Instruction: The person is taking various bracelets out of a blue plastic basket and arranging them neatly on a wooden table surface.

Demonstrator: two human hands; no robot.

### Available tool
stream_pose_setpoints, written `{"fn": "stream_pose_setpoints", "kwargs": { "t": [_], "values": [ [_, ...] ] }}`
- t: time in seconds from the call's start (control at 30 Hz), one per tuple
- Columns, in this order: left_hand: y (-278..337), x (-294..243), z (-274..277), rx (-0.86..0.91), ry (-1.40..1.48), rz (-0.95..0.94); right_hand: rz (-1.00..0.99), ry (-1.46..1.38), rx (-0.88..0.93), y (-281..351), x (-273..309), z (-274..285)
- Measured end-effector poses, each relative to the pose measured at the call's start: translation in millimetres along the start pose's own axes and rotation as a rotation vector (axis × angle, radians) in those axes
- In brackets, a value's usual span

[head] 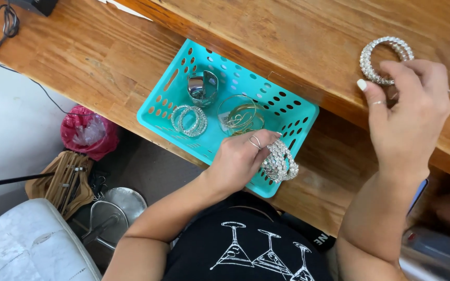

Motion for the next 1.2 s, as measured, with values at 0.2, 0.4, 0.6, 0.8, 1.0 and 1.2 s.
{"fn": "stream_pose_setpoints", "kwargs": {
  "t": [0.2, 0.4, 0.6, 0.8, 1.0, 1.2],
  "values": [
    [-15.4, -26.3, 18.8, -0.167, -0.132, -0.228, -0.168, -0.420, 0.076, 34.6, 86.2, 28.9],
    [-24.2, -46.8, 28.4, -0.348, -0.269, -0.410, -0.494, -1.145, 0.249, 82.4, 93.2, -14.8],
    [-14.8, -38.4, 44.7, -0.198, -0.008, -0.240, -0.515, -0.480, -0.222, 94.6, 25.7, 32.1],
    [-0.3, -26.4, 38.0, -0.089, -0.061, -0.052, -0.324, -0.189, -0.170, 78.1, -74.7, -1.6],
    [4.1, -25.1, 30.5, -0.003, -0.196, -0.008, -0.280, -0.189, -0.152, 53.6, 24.4, 34.6],
    [-8.1, -51.2, 21.9, -0.097, -0.159, -0.290, -0.376, -0.964, 0.413, 81.5, 110.1, 26.3]
  ]
}}
Point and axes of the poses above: each hand's wrist, its own y-axis away from the middle knuckle, its own z-axis out of the back of the hand, x = y × z, the point moved 3 cm from there along -y, towards the middle knuckle, and after that the axes turned 10 degrees about y, right-handed, at the moved point
